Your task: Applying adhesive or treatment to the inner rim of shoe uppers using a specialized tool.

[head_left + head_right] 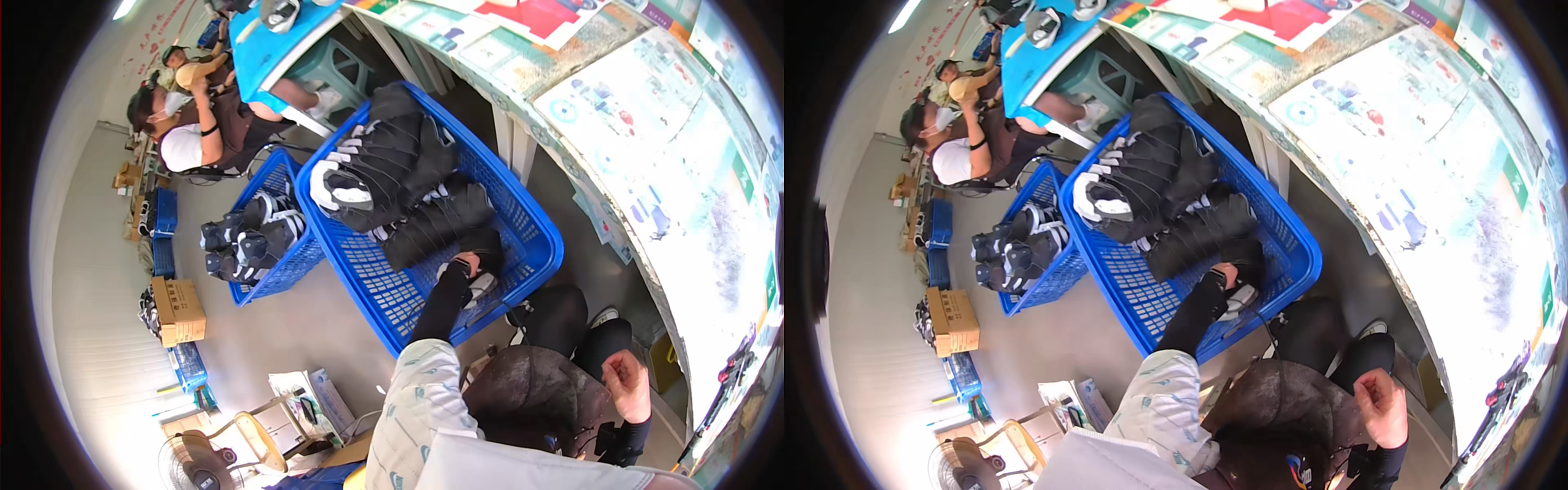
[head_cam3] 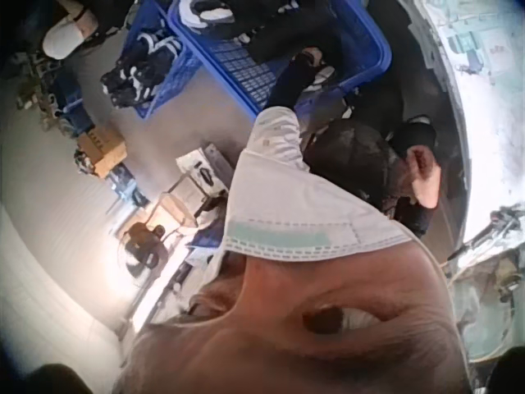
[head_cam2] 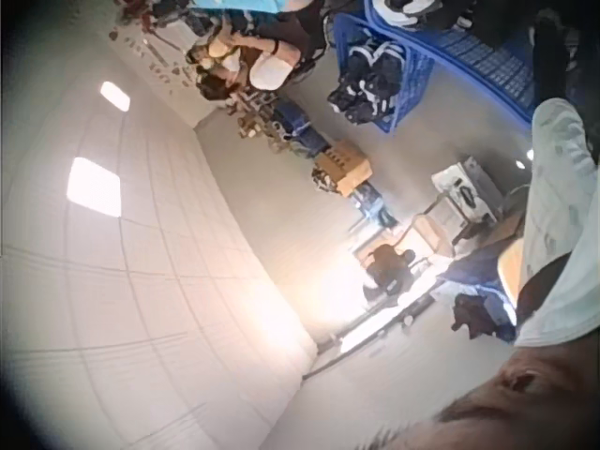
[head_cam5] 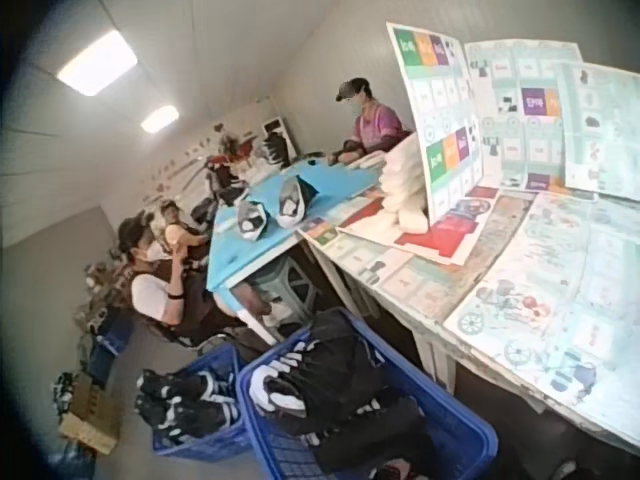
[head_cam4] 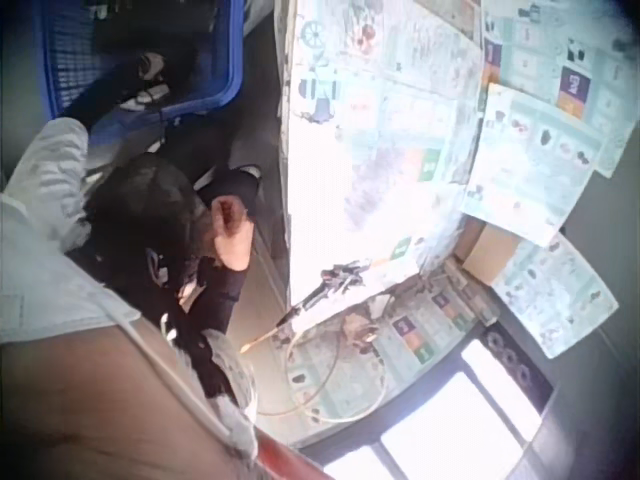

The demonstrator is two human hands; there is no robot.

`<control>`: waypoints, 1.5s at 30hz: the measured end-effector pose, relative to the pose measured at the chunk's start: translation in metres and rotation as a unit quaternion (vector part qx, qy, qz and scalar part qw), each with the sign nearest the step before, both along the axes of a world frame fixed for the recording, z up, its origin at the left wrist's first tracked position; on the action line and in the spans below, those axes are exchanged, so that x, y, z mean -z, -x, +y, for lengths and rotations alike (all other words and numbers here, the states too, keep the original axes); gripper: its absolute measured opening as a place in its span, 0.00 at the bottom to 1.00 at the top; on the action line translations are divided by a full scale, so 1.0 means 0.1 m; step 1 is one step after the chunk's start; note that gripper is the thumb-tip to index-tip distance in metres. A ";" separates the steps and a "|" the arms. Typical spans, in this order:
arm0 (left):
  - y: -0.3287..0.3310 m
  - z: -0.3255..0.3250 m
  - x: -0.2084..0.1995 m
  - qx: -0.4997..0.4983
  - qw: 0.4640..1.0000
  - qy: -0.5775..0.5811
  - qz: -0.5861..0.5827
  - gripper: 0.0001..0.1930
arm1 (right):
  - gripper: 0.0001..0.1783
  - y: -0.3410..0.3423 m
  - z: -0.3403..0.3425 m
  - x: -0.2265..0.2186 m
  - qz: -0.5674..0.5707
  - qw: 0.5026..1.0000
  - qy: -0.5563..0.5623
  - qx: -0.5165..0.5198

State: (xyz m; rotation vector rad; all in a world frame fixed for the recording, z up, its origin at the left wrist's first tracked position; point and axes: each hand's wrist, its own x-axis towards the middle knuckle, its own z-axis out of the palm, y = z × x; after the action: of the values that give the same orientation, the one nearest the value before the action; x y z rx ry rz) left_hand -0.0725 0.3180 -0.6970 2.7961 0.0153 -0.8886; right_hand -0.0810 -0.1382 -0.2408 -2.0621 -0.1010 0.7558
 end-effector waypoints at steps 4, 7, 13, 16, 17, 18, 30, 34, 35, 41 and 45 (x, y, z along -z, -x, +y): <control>0.34 0.85 -0.98 0.046 0.987 0.121 -0.096 0.18 | 0.03 -0.06 0.06 -0.04 -0.067 0.996 -0.037 -0.050; 0.51 0.85 -1.85 -0.110 0.925 0.214 -0.293 0.13 | 0.03 -0.01 0.13 -0.02 -0.130 0.989 -0.043 -0.052; 1.04 -0.18 -4.86 -0.270 0.801 0.163 -0.509 0.14 | 0.29 0.12 0.89 -0.48 -0.216 0.960 -0.141 -0.113; 1.18 -1.01 -5.56 -0.259 0.793 0.230 -0.501 0.09 | 0.48 0.21 1.21 -0.80 -0.314 0.926 -0.170 -0.123; 1.23 -1.21 -5.55 -0.246 0.780 0.256 -0.515 0.12 | 0.44 0.25 1.27 -0.78 -0.327 0.918 -0.192 -0.112; 1.27 -1.39 -5.56 -0.232 0.766 0.285 -0.528 0.16 | 0.39 0.27 1.29 -0.70 -0.402 0.895 -0.181 -0.062; 1.48 -1.73 -5.03 -0.127 0.774 0.439 -0.439 0.14 | 0.32 0.58 0.29 -0.58 -0.308 0.906 -0.276 -0.095; 1.32 -1.68 -5.04 -0.089 0.773 0.393 -0.490 0.09 | 0.17 0.48 0.29 -0.31 -0.306 0.879 -0.366 -0.027; 1.25 -1.79 -5.03 -0.105 0.774 0.397 -0.481 0.07 | 0.14 0.52 0.25 -0.27 -0.280 0.884 -0.375 0.004; 1.15 -1.93 -5.02 -0.171 0.793 0.375 -0.449 0.03 | 0.03 0.58 0.30 -0.29 -0.163 0.912 -0.359 0.112; 0.95 -1.73 -5.02 -0.317 0.697 0.613 -0.196 0.11 | 0.08 0.26 0.36 -0.25 0.028 0.889 -0.454 0.064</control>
State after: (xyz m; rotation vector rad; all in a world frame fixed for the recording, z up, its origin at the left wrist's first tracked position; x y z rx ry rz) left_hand -0.1678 0.1448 -0.1952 1.4302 0.2177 0.0120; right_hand -0.1073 -0.1020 -0.2161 -1.1362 -0.2336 0.5321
